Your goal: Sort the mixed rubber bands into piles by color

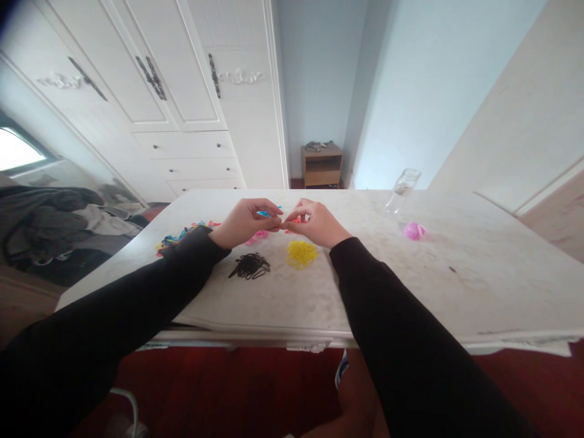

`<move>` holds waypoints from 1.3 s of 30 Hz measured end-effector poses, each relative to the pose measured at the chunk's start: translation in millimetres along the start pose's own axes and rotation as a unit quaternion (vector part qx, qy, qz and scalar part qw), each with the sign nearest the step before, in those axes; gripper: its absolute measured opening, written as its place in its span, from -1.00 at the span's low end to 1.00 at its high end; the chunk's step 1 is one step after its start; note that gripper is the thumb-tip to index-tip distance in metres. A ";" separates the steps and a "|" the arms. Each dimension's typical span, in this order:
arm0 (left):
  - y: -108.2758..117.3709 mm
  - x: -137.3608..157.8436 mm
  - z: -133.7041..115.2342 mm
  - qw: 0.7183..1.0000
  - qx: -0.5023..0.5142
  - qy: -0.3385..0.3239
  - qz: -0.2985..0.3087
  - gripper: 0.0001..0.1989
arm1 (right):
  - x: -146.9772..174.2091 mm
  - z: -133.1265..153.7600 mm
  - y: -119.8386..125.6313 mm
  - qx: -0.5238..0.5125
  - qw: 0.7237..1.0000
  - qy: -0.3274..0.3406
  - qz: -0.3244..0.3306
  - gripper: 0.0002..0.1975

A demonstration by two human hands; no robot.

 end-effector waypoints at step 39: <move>11.1 1.4 -9.9 0.994 0.014 -0.028 -0.102 -0.71 | -0.8 -4.2 26.2 0.022 0.968 0.009 -0.248 -0.87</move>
Point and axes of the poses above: each hand's wrist, its own x-axis away from the middle knuckle, its own y-axis out of the back of the hand, z = x × y, the point moved 3 cm from there along -x, towards the middle knuckle, and after that the axes turned 8 degrees about -x, right-handed, at the moved point
